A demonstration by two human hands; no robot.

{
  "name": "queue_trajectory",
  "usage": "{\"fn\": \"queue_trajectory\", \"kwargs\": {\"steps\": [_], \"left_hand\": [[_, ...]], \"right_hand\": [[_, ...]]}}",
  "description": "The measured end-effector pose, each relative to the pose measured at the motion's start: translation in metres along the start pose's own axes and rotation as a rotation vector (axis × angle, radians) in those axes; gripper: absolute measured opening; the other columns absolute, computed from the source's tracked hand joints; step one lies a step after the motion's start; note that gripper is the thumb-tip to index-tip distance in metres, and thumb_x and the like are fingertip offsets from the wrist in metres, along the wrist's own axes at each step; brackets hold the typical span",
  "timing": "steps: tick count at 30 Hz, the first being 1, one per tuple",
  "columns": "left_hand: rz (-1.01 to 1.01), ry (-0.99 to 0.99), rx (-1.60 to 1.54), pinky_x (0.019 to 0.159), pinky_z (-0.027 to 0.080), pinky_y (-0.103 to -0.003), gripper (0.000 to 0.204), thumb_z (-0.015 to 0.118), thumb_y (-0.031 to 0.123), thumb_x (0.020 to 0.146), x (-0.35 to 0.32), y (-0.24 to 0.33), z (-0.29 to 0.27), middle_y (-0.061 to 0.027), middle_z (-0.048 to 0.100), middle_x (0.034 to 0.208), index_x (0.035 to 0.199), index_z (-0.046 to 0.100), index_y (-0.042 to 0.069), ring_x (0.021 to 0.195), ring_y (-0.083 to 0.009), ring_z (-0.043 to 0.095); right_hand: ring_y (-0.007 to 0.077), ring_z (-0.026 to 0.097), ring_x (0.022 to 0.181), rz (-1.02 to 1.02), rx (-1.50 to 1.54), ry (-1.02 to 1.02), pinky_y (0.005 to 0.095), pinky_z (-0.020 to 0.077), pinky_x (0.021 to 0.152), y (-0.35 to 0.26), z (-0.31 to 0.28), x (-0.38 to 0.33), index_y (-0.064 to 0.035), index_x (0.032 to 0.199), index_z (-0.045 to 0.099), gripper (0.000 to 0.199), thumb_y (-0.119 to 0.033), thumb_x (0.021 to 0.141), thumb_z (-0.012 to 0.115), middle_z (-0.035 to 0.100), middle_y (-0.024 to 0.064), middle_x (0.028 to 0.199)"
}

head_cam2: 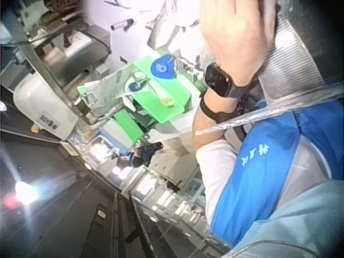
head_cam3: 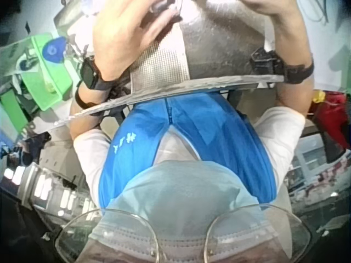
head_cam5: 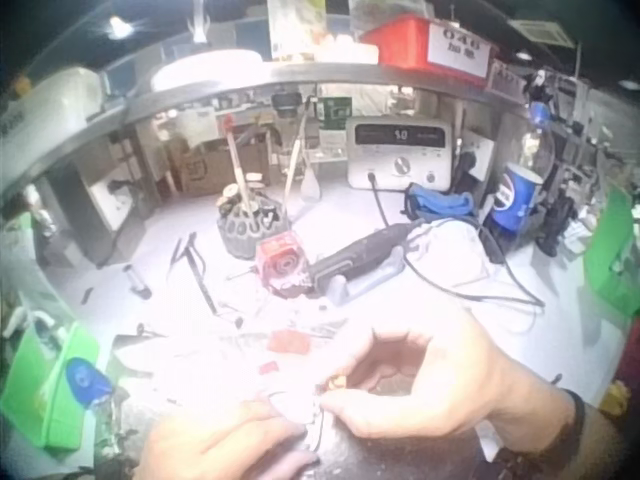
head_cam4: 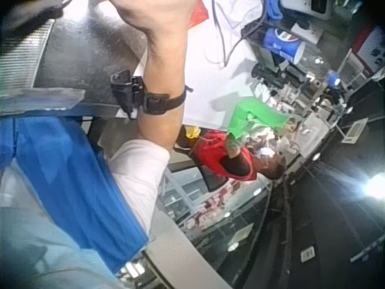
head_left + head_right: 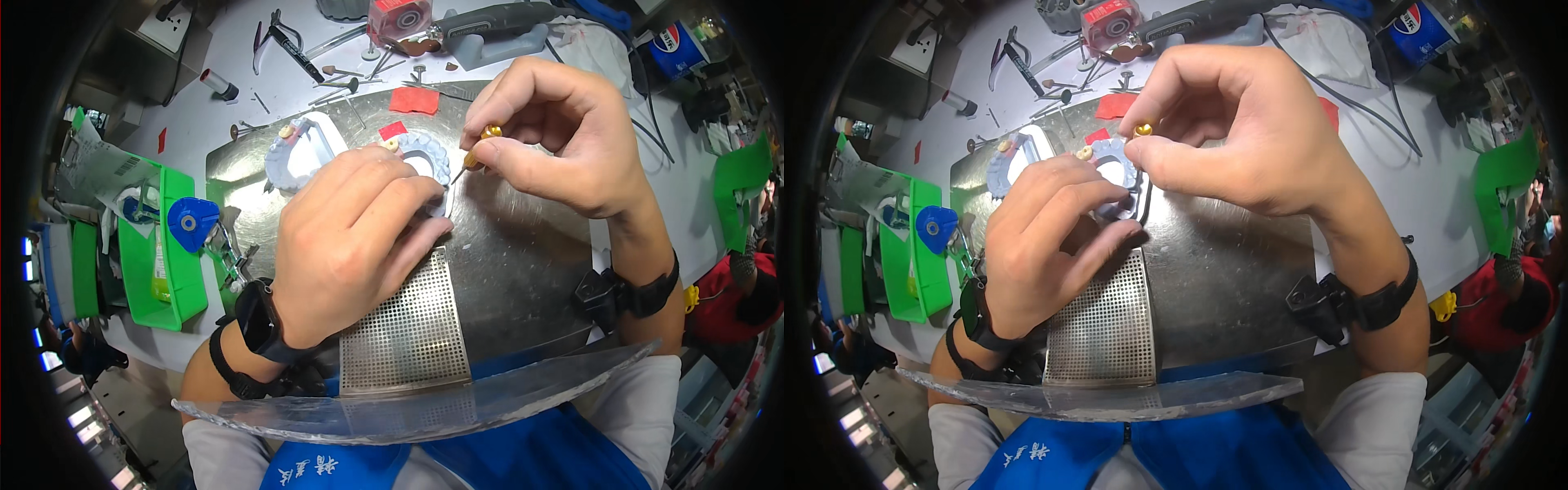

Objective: The recorder is assembling and inspecting dental prosthetic components on a dental cast within a dental laboratory.

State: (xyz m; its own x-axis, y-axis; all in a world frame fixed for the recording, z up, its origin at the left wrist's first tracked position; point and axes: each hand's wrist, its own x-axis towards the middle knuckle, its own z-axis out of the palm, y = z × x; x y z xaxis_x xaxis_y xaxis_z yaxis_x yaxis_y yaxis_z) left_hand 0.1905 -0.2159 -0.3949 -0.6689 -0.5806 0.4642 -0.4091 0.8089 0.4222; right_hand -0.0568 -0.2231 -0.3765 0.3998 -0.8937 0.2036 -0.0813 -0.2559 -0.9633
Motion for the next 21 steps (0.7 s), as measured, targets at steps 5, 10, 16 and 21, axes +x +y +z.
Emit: {"fn": "queue_trajectory", "kwargs": {"steps": [5, 10, 16, 21], "left_hand": [[-0.009, 0.02, 0.018, 0.087, 0.056, -0.04, 0.032, 0.089, 0.005, 0.07, -0.001, -0.002, 0.001, -0.0118, 0.072, 0.095, 0.098, 0.074, 0.003, 0.102, -0.0308, 0.069], [-0.022, 0.039, 0.021, 0.087, 0.057, -0.039, 0.028, 0.088, 0.004, 0.072, 0.0, 0.0, 0.0, -0.011, 0.073, 0.095, 0.097, 0.076, 0.004, 0.102, -0.0295, 0.07], [-0.055, 0.036, 0.014, 0.087, 0.057, -0.038, 0.028, 0.088, 0.004, 0.072, -0.002, -0.002, 0.0, -0.01, 0.074, 0.096, 0.097, 0.076, 0.004, 0.101, -0.0287, 0.07], [-0.076, 0.04, -0.023, 0.088, 0.056, -0.038, 0.028, 0.088, 0.004, 0.072, -0.001, -0.002, 0.001, -0.0093, 0.073, 0.095, 0.096, 0.076, 0.004, 0.101, -0.0282, 0.069]], "right_hand": [[0.0151, 0.071, 0.088, -0.043, 0.007, -0.002, 0.0262, 0.0593, 0.077, 0.004, 0.003, -0.001, 0.0006, 0.091, 0.062, 0.016, 0.009, 0.084, 0.073, 0.071, 0.0134, 0.095], [0.0158, 0.072, 0.089, -0.046, -0.027, -0.02, 0.0268, 0.0601, 0.078, 0.003, 0.005, -0.002, 0.0009, 0.091, 0.062, 0.018, 0.009, 0.081, 0.076, 0.071, 0.0136, 0.096], [0.0165, 0.072, 0.088, -0.112, -0.131, -0.09, 0.028, 0.0603, 0.078, 0.002, 0.004, -0.002, 0.0015, 0.087, 0.063, 0.018, 0.01, 0.079, 0.076, 0.071, 0.0146, 0.097], [0.0182, 0.072, 0.088, -0.151, -0.131, -0.077, 0.0286, 0.0604, 0.077, -0.002, -0.004, -0.003, 0.0029, 0.085, 0.063, 0.016, 0.011, 0.079, 0.075, 0.071, 0.017, 0.095]]}}
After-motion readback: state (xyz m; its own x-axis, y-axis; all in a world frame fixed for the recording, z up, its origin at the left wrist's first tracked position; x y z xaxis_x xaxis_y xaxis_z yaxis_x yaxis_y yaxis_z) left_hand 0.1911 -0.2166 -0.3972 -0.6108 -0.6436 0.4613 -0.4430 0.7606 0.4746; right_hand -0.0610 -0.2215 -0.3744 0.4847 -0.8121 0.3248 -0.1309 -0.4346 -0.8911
